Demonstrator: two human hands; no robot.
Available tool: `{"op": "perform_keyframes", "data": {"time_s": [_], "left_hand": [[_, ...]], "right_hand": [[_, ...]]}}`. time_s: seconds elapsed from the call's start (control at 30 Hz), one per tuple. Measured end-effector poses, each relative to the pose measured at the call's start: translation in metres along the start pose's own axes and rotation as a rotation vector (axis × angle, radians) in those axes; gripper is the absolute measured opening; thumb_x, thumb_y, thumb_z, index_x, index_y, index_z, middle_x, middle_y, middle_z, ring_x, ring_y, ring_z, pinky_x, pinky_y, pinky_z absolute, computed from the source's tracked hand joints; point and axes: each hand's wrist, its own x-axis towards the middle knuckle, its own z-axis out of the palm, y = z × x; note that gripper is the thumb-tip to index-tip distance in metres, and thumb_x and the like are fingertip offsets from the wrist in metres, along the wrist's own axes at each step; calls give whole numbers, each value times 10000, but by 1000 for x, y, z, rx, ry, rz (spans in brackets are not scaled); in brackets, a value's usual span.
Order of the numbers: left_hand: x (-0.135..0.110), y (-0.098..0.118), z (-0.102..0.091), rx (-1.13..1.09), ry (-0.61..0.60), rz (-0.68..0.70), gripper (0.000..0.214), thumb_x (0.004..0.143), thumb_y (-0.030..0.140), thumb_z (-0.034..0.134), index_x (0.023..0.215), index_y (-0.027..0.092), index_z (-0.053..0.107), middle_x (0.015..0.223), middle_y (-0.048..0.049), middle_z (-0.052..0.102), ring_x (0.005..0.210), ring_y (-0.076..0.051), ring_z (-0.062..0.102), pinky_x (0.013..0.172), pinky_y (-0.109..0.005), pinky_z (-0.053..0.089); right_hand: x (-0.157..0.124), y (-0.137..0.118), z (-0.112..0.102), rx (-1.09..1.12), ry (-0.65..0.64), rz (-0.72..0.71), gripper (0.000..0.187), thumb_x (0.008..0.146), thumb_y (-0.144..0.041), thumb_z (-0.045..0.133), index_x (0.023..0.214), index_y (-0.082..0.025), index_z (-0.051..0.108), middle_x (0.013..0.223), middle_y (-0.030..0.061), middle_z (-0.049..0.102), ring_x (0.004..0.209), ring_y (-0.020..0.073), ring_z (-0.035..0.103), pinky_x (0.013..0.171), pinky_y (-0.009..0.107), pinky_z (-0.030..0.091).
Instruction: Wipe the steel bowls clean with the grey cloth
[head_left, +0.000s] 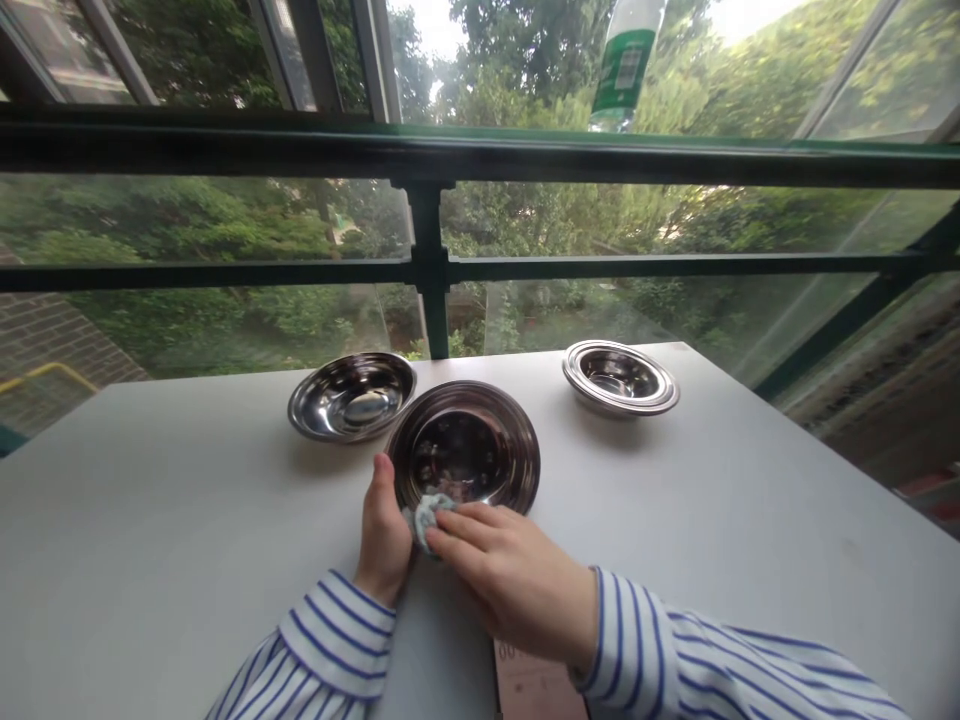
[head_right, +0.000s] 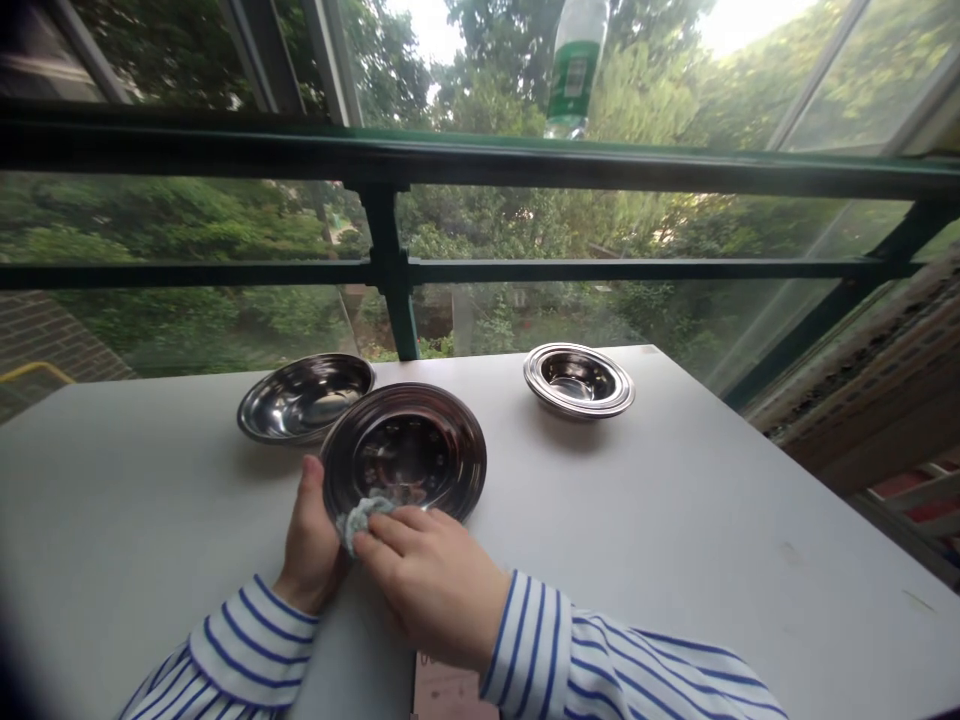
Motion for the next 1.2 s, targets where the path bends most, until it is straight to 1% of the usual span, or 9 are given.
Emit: {"op": "perform_keyframes", "data": {"time_s": [0.1, 0.23, 0.3, 0.43, 0.67, 0.77, 0.9, 1.1, 1.2], "left_hand": [[3, -3, 2, 40, 7, 48, 506, 793, 542, 489, 1073, 152, 649, 1151, -96, 651, 1172, -263, 512, 1013, -402, 363], [6, -4, -2, 98, 123, 55, 485, 789, 529, 506, 1058, 157, 659, 1150, -87, 652, 1189, -257, 497, 1037, -392, 332], [6, -1, -3, 95, 118, 50, 507, 787, 542, 499, 1064, 148, 656, 1122, -92, 665, 1165, -261, 517, 1027, -399, 344], [4, 1, -1, 121, 71, 114, 521, 805, 548, 470, 1093, 150, 643, 1125, -83, 662, 1176, -249, 506, 1034, -387, 333], [3, -1, -4, 295, 223, 138, 511, 805, 561, 464, 1014, 140, 664, 1153, -88, 647, 1167, -261, 508, 1030, -377, 331], [2, 4, -3, 331, 143, 173, 500, 819, 548, 451, 999, 137, 670, 1091, -79, 677, 1124, -254, 541, 997, -362, 366], [0, 7, 7, 354, 26, 193, 476, 827, 527, 452, 1022, 150, 667, 1063, -68, 690, 1094, -244, 563, 960, -341, 401], [1, 4, 5, 382, 188, 183, 517, 797, 566, 468, 977, 126, 671, 1081, -90, 682, 1098, -260, 557, 974, -365, 386], [3, 5, 1, 356, 170, 139, 523, 781, 577, 485, 948, 120, 676, 1041, -93, 692, 1078, -276, 565, 964, -387, 390]], "right_hand": [[-8, 4, -7, -130, -74, 54, 345, 853, -108, 430, 1187, -121, 515, 1206, 111, 572, 1072, 245, 495, 875, 384, 457], [-2, -3, -1, -159, 11, 19, 349, 896, -145, 386, 1222, -64, 482, 1230, 143, 547, 1089, 242, 479, 875, 353, 457], [0, -3, 1, -184, 33, -33, 340, 918, -173, 365, 1215, -62, 487, 1210, 151, 557, 1075, 238, 489, 840, 350, 466], [-11, 6, -8, -240, -102, -34, 311, 876, -153, 431, 1167, -99, 528, 1146, 153, 594, 1046, 251, 508, 786, 371, 464], [-9, 3, -9, -69, -92, 19, 372, 849, -161, 447, 1217, -124, 495, 1217, 94, 569, 1043, 205, 502, 814, 309, 439], [-10, 25, -22, -217, -196, 72, 300, 816, -148, 503, 1105, -161, 583, 1105, 88, 634, 996, 229, 531, 784, 347, 426], [-10, 53, -39, -438, -216, 170, 273, 828, -53, 430, 1009, -106, 628, 1041, 146, 643, 1023, 266, 514, 795, 372, 409], [3, 22, -14, -59, -187, 27, 213, 797, -67, 481, 950, -144, 607, 918, 39, 663, 823, 159, 547, 794, 252, 426], [0, 25, -16, -83, -222, 1, 179, 804, -87, 506, 910, -165, 627, 883, 26, 669, 805, 158, 552, 759, 260, 432]]}}
